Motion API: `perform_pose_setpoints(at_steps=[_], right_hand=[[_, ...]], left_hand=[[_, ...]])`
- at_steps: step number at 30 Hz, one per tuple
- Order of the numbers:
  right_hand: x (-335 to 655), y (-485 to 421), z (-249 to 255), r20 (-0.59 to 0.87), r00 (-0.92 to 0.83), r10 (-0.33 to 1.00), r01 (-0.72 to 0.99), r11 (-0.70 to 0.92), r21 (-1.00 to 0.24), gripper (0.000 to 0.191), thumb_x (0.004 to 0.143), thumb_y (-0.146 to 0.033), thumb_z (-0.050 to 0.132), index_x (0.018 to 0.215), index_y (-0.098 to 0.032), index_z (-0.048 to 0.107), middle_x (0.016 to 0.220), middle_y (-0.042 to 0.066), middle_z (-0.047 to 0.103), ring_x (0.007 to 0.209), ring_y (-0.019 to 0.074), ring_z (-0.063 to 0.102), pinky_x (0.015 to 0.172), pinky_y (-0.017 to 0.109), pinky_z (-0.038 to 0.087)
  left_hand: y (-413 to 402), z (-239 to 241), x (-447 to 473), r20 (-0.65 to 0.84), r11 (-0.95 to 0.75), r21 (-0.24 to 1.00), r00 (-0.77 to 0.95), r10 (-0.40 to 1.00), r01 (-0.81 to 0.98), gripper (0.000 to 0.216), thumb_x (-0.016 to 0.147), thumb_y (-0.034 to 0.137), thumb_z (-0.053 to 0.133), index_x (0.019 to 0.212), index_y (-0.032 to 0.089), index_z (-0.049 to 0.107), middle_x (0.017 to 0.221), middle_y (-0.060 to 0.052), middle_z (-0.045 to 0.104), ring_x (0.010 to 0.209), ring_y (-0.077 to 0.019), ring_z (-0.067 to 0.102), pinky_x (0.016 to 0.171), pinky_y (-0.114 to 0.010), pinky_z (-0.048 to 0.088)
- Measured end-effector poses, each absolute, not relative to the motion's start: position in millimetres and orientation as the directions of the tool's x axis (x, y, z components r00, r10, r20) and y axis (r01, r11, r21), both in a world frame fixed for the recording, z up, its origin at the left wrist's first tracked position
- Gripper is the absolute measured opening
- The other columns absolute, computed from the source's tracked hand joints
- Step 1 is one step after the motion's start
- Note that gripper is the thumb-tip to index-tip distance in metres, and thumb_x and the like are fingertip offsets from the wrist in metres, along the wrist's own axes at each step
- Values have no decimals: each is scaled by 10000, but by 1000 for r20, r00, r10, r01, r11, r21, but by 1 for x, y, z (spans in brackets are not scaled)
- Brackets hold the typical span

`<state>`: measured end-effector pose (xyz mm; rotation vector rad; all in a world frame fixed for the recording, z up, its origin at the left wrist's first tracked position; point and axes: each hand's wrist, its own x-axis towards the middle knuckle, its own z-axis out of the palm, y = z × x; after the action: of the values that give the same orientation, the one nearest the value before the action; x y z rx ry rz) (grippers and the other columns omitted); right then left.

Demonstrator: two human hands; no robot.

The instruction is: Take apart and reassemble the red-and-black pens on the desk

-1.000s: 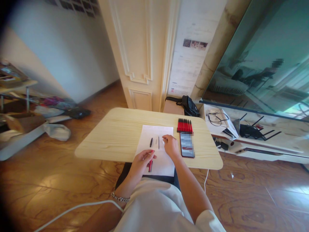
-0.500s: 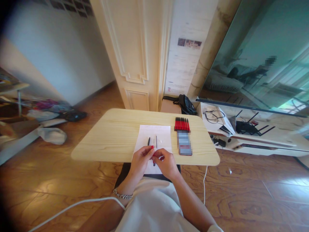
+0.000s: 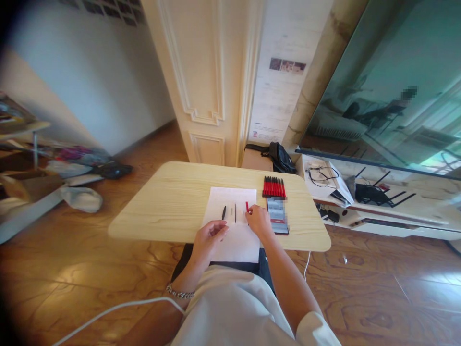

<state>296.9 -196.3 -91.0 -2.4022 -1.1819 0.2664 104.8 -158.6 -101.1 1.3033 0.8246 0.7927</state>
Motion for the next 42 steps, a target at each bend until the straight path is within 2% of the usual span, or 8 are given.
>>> perform_pose_setpoints(at_steps=[6,12,15,19,22,30,37,42], right_hand=[[292,-195,-98,35,588,808,755,-533,-382,237,814,-359,563,911,-187,696,885,106,704,850,228,630,701,284,405],[293,-202,-92,73,590,804,745,-507,-434,232,826,-367,555,916,-195,682,869,81,690,821,203,617,682,265,396],[286,-217,-92,171,585,793,750,-449,-485,211,856,-326,509,918,-200,667,869,64,673,789,180,602,692,262,403],[263,-246,-101,303,505,808,799,-304,-519,219,875,-270,461,927,-205,664,915,75,661,885,203,574,807,305,416],[248,-262,-111,320,443,837,819,-232,-525,213,867,-246,478,926,-215,680,980,84,654,956,222,553,880,342,410],[248,-259,-122,357,451,818,823,-226,-521,226,865,-224,483,946,-216,694,1038,77,642,1002,223,526,918,341,411],[252,-255,-116,353,458,816,817,-231,-528,213,856,-227,488,920,-214,691,1003,81,654,980,218,548,906,345,410],[279,-231,-97,291,567,771,771,-372,-518,238,881,-287,448,910,-215,673,918,62,668,862,188,591,780,287,421]], left_hand=[[-156,-111,104,-28,58,997,504,863,-45,303,709,383,685,905,153,657,747,-29,652,610,-116,562,521,-210,430],[-158,-107,101,-4,-11,1000,502,865,27,285,722,396,669,893,168,662,736,-34,663,636,-149,591,571,-243,450],[-159,-101,94,109,-204,969,495,862,141,213,762,362,632,895,200,668,808,-47,675,715,-176,612,675,-286,469],[-158,-100,85,300,-514,797,530,793,317,124,794,270,596,884,216,663,877,-66,665,837,-222,595,797,-359,450],[-157,-106,84,344,-613,696,575,742,374,112,792,211,586,879,214,657,892,-73,665,900,-251,569,839,-396,429],[-154,-118,89,352,-661,632,610,710,404,117,791,172,576,876,206,649,883,-73,661,901,-255,558,835,-400,423],[-149,-116,90,353,-651,652,605,714,389,107,795,191,579,871,206,654,880,-72,662,904,-254,561,846,-396,422],[-154,-104,89,376,-620,707,562,737,340,113,819,249,561,871,223,659,879,-64,662,886,-240,561,837,-368,417]])
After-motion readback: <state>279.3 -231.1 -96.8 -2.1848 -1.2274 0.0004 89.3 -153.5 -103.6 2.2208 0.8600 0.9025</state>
